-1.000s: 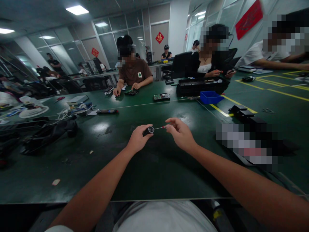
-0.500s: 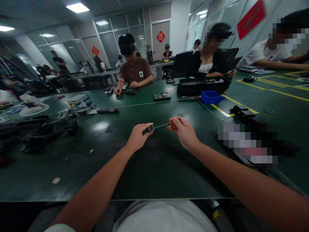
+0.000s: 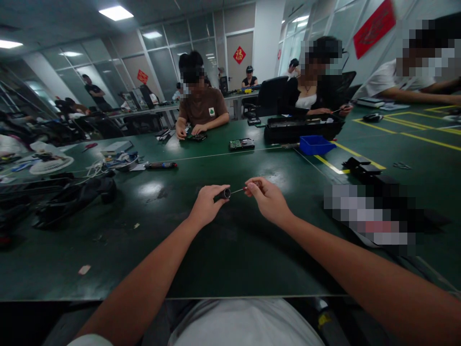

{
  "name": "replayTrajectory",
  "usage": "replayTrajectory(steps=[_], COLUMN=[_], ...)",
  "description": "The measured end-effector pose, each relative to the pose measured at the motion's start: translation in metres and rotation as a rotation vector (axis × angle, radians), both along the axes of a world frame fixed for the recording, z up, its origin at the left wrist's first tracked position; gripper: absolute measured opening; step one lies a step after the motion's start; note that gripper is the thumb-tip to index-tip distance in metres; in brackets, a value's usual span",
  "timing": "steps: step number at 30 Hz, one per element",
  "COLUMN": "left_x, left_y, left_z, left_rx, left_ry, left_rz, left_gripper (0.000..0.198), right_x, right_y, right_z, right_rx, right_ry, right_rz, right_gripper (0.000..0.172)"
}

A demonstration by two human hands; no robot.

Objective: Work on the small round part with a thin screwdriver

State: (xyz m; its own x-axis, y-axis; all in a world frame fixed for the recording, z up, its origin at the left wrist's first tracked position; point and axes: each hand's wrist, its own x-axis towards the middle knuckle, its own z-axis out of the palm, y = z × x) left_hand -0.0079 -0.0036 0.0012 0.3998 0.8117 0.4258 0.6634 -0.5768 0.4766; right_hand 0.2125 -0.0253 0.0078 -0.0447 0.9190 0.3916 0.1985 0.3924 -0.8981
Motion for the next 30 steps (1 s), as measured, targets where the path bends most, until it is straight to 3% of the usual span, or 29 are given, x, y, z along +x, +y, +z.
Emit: replayTrajectory(steps=[13, 22, 30], left_x=[-0.0033, -0.0026, -0.0012], left_y=[0.004, 0.0041, 0.0043], left_z=[-0.0036, -0.0036, -0.0045], left_rx=[-0.076, -0.104, -0.137], left_ry=[0.021, 0.036, -0.147], left_rz=[0.044, 0.05, 0.103], left_gripper=[0.043, 0.042, 0.038], right_x=[0.0071, 0.0066, 0.0068], right_y=[-0.0019, -0.0004, -0.0006], right_z=[0.0097, 0.0046, 0.0065], right_rx=[0.046, 0.039, 0.056], right_ry=[0.002, -0.064, -0.033], right_rz=[-0.099, -0.068, -0.103], right_gripper=[0.027, 0.027, 0.028])
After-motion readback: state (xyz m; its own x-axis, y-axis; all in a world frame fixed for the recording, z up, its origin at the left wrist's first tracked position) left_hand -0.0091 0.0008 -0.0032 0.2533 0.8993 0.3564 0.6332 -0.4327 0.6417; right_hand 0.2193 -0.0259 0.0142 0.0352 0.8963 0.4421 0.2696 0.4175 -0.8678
